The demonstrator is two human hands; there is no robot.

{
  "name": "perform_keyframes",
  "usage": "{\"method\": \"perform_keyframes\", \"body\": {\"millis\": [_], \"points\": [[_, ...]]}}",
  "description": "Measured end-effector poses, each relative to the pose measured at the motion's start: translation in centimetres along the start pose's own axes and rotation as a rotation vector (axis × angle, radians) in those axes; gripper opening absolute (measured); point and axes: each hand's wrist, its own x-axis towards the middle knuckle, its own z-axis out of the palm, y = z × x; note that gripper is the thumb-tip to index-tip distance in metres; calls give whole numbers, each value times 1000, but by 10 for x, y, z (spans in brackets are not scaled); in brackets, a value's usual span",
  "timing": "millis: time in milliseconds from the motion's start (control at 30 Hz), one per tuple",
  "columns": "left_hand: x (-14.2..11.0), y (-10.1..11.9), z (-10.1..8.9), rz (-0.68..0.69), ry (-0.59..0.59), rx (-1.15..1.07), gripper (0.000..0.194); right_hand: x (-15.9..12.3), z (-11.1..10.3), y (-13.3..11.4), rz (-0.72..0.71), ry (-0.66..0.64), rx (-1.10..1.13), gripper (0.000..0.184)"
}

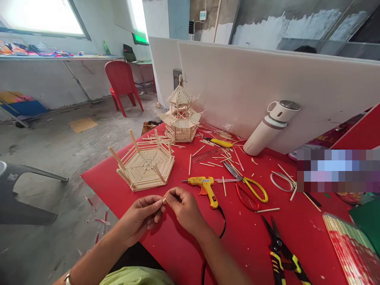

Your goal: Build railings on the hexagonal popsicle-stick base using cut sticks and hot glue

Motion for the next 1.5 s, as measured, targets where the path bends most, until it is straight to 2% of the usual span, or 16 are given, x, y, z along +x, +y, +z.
{"method": "perform_keyframes", "body": {"millis": [300, 467, 633, 767, 833, 967, 1100, 1233, 1367, 1500], "points": [[-4, 0, -1, 56, 66, 84, 35, -1, 7, 4, 13, 54, -26, 31], [-4, -5, 1, 140, 91, 108, 33, -6, 17, 6, -65, 152, -110, 28], [-6, -5, 5, 156, 135, 87, 35, -11, 23, 7, -135, 207, -193, 26], [-6, -8, 5, 188, 121, 94, 36, -9, 25, 10, -7, 173, 50, 31], [-5, -11, 5, 239, 164, 107, 34, -9, 27, 10, 83, 152, 183, 36], [-4, -12, 7, 414, 278, 160, 26, -10, 32, 3, 249, 91, 417, 46], [-3, -7, 11, 667, 291, 265, 9, -10, 33, -7, 340, 45, 634, 46], [-4, -2, 15, 741, 266, 357, 5, -9, 32, -14, 392, 55, 800, 45], [-5, 0, 17, 721, 245, 385, 2, -9, 30, -20, 385, 72, 774, 45], [-2, 2, 15, 622, 171, 275, 11, -11, 22, -30, 304, 37, 485, 43]]}}
